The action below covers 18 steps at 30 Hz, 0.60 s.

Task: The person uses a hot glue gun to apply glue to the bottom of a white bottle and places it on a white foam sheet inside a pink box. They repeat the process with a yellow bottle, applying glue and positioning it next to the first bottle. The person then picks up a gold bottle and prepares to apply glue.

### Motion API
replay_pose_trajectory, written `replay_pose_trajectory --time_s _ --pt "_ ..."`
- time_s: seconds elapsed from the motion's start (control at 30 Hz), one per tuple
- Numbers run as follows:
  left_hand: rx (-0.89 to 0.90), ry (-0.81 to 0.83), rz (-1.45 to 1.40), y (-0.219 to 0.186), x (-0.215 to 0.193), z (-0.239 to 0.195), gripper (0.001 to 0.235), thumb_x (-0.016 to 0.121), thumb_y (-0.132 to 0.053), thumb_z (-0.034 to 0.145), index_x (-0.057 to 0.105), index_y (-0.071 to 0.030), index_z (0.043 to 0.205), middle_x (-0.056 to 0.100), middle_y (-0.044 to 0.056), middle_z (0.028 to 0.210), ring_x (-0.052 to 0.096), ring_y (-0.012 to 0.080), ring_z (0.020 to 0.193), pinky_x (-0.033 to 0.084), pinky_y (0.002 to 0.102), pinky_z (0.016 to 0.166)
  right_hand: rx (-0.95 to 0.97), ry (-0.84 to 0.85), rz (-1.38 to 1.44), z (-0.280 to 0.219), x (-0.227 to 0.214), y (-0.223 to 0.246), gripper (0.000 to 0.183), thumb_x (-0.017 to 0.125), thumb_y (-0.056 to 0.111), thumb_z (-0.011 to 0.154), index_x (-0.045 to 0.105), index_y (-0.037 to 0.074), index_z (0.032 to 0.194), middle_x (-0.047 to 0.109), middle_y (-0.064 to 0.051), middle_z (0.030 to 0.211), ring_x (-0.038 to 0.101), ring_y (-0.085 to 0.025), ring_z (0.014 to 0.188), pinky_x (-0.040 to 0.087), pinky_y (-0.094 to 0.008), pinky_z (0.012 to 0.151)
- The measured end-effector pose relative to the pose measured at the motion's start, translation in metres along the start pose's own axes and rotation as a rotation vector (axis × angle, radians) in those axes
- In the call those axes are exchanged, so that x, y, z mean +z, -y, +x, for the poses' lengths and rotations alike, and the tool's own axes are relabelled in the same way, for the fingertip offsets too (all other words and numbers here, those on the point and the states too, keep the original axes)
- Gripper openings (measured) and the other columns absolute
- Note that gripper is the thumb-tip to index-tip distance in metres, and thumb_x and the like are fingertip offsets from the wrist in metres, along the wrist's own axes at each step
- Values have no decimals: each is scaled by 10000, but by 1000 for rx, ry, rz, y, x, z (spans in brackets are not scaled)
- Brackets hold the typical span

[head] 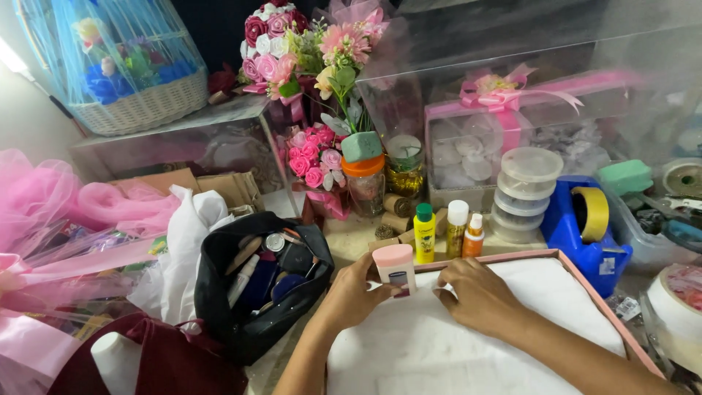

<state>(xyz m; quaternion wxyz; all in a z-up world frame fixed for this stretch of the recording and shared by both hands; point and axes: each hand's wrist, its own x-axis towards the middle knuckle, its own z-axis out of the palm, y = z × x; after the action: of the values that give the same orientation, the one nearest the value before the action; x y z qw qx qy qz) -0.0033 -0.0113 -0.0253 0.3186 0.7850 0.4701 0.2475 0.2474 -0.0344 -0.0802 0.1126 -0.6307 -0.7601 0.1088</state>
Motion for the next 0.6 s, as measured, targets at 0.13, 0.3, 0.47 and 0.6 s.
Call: replay_pose_trajectory --time_s 0.13,0.3,0.47,0.6 --pt "-142 37 137 34 15 5 363 815 -335 827 653 -98 1050 698 56 1029 663 216 893 512 345 748 -63 -57 54 -2 9 0 71 675 237 853 725 281 879 658 45 991 571 -210 1067 482 -365 915" --pt "-121 65 134 33 11 1 414 813 -208 841 672 -76 1207 645 54 1158 675 221 987 562 351 874 -46 94 -159 -2 -3 5 64 581 233 910 639 214 891 604 47 1068 506 -185 1080 425 -359 972" --pt "-144 90 300 35 0 -9 370 831 -309 845 676 -127 1129 620 20 1149 670 254 977 529 382 850 16 11 -204 -1 -26 -18 134 625 298 900 651 217 1004 611 19 1129 517 -218 1109 432 -396 984" --pt "-201 175 485 0 -11 -27 293 820 -413 855 693 -174 969 663 -11 1160 674 288 971 512 437 827 91 -73 -289 1 -33 -44 244 540 379 911 659 206 1035 648 -6 1149 546 -249 1144 446 -433 1007"
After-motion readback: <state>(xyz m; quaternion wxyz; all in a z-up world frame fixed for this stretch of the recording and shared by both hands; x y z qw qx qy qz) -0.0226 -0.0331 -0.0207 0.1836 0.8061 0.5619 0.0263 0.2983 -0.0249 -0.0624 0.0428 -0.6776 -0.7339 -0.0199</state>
